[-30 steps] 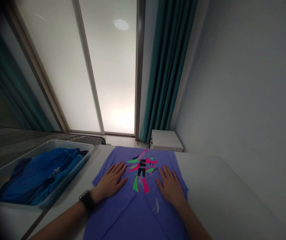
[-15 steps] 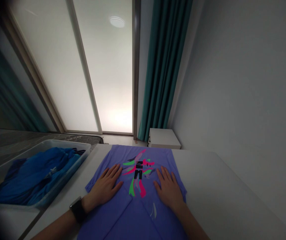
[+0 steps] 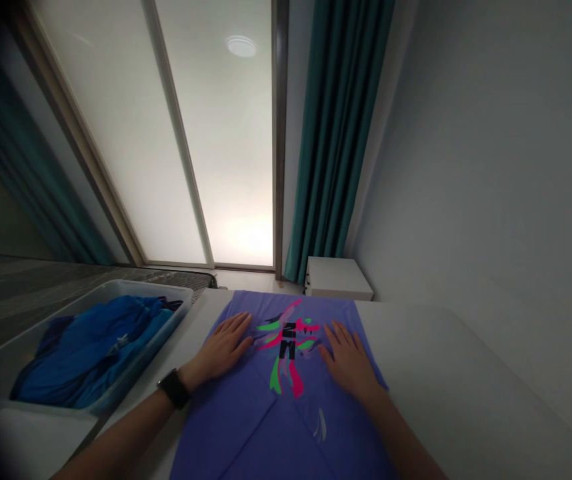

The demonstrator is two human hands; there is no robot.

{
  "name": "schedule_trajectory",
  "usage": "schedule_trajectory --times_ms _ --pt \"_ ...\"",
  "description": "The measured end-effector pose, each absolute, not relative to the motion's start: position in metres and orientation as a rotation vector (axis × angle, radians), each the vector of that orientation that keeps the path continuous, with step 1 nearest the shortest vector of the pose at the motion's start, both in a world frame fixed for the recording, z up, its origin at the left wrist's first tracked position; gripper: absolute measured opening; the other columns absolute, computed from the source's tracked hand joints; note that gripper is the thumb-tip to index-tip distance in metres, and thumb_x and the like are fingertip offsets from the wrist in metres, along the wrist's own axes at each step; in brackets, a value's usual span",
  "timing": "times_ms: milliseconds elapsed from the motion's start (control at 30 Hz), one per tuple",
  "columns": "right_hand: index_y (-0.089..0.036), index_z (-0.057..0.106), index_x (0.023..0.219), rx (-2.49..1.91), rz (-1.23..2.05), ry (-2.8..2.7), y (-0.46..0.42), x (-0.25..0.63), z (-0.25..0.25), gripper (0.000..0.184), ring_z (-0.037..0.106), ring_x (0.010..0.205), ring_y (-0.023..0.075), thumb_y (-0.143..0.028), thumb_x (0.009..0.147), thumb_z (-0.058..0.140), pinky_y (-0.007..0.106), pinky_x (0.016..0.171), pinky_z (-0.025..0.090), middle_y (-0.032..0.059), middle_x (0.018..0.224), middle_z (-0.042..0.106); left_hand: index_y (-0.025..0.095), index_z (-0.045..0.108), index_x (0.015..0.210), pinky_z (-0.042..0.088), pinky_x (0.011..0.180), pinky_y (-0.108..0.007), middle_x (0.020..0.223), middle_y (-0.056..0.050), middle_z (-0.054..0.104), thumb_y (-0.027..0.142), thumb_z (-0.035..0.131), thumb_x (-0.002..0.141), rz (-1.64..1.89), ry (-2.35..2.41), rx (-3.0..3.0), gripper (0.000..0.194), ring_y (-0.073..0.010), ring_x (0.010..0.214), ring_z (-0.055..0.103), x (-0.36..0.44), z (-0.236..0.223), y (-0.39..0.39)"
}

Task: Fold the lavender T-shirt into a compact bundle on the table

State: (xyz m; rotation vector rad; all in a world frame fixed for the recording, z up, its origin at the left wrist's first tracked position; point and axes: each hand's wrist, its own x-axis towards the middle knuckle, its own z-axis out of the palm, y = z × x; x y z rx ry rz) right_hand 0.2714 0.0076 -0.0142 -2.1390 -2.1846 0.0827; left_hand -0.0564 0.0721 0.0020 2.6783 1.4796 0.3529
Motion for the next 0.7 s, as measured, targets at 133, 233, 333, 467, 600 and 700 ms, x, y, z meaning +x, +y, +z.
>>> schedule_trajectory --times_ms 133,233,333,467,600,700 --pt "-0.017 0.033 0.149 -2.177 0.062 -2.171 0.025 0.271 -0.015 0.065 0.02 0.146 0.0235 -0.054 0.097 0.023 0.048 0.119 0.012 0.0094 0.157 0.028 0.015 0.041 0.144 0.027 0.114 -0.044 0.151 -0.013 0.04 0.041 0.034 0.099 0.312 1.716 2.538 0.053 -0.0259 0.14 0.035 -0.065 0.002 0.108" --pt "-0.019 0.036 0.149 -2.218 0.108 -2.166 0.03 0.272 -0.021 0.065 0.023 0.145 0.0241 -0.055 0.096 0.024 0.049 0.118 0.015 0.0093 0.156 0.031 0.021 0.051 0.134 0.031 0.11 -0.044 0.144 -0.01 0.05 0.038 0.039 0.096 0.329 1.772 2.487 0.043 -0.0265 0.133 0.044 -0.07 0.001 0.123" --pt "-0.022 0.038 0.148 -2.225 0.156 -2.17 0.034 0.277 -0.024 0.062 0.027 0.144 0.0243 -0.054 0.096 0.026 0.048 0.117 0.018 0.0076 0.155 0.033 0.024 0.057 0.127 0.035 0.106 -0.04 0.134 -0.007 0.059 0.033 0.039 0.096 0.381 1.815 2.443 0.037 -0.0244 0.126 0.05 -0.071 0.004 0.137" --pt "-0.021 0.046 0.143 -2.177 0.132 -2.177 0.041 0.282 -0.021 0.057 0.037 0.138 0.026 -0.05 0.095 0.031 0.046 0.115 0.024 0.009 0.149 0.044 0.019 0.061 0.119 0.042 0.095 -0.033 0.121 -0.01 0.066 0.022 0.036 0.094 0.425 1.986 2.245 0.036 -0.0221 0.113 0.059 -0.074 0.008 0.168" --pt "-0.021 0.051 0.138 -2.147 0.095 -2.145 0.046 0.283 -0.019 0.053 0.045 0.131 0.0275 -0.045 0.094 0.035 0.045 0.111 0.03 0.0098 0.143 0.051 0.019 0.068 0.102 0.046 0.084 -0.032 0.106 -0.01 0.073 0.025 0.044 0.089 0.391 2.099 2.061 0.027 -0.0245 0.101 0.066 -0.08 0.009 0.196" --pt "-0.021 0.053 0.136 -2.13 0.063 -2.124 0.045 0.281 -0.023 0.051 0.046 0.129 0.0269 -0.044 0.093 0.037 0.044 0.11 0.032 0.0095 0.141 0.053 0.021 0.068 0.099 0.045 0.085 -0.034 0.11 -0.01 0.072 0.029 0.045 0.089 0.4 2.1 2.027 0.026 -0.0256 0.103 0.065 -0.08 0.01 0.207"
